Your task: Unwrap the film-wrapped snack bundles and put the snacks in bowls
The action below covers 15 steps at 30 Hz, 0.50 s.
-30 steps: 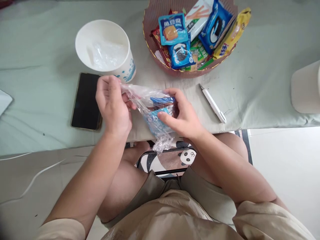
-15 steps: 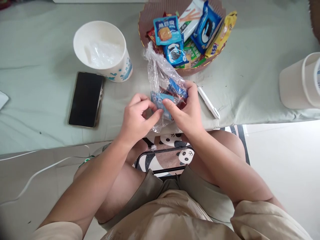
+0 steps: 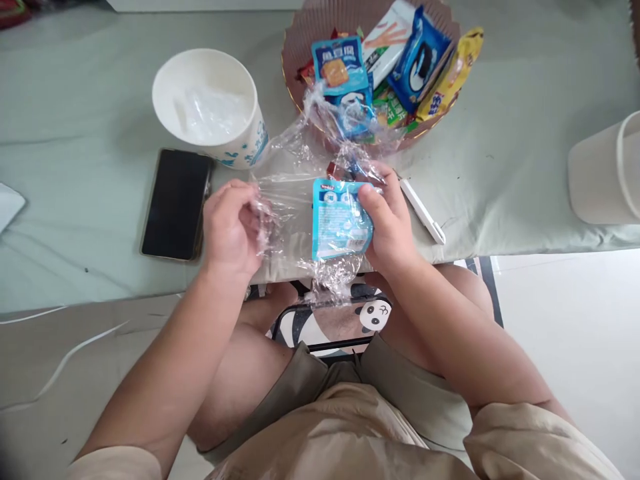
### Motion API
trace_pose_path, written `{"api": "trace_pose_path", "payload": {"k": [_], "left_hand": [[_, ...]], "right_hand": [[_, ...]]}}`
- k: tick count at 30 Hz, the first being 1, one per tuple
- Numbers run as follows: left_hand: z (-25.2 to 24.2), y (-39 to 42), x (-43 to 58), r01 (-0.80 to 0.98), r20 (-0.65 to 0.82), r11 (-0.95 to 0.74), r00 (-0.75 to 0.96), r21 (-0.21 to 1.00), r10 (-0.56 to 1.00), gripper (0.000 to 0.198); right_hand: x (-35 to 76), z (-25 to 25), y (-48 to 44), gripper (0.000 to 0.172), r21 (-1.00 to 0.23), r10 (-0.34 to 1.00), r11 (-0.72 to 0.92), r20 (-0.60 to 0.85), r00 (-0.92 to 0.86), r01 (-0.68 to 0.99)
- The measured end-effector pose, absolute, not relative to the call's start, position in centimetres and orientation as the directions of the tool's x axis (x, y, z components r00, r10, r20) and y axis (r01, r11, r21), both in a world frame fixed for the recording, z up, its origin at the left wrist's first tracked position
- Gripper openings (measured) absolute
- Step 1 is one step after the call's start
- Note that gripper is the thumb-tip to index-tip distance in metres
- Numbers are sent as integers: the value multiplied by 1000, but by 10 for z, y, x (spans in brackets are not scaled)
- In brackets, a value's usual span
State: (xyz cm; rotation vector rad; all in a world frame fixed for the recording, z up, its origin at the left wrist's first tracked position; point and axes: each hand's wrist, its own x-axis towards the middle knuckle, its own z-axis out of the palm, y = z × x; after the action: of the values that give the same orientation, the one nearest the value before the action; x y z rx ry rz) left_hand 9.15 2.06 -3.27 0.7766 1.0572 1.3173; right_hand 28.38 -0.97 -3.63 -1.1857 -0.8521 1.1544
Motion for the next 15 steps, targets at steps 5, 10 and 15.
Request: {"api": "trace_pose_path", "payload": {"k": [5, 10, 15], "left_hand": [[-25, 16, 82, -234, -305, 353, 215, 906, 928, 46], [-16, 17, 85, -169, -170, 222, 276, 960, 946, 22], [11, 31, 94, -359, -64, 185, 322, 915, 945, 37]], "right_hand": [[282, -40, -5, 54, -973, 979, -26, -71, 191, -230], [276, -39, -5, 50, -891, 958, -231, -279, 71, -391], [260, -15, -6, 31, -653, 836, -509, -531, -141, -560]]}}
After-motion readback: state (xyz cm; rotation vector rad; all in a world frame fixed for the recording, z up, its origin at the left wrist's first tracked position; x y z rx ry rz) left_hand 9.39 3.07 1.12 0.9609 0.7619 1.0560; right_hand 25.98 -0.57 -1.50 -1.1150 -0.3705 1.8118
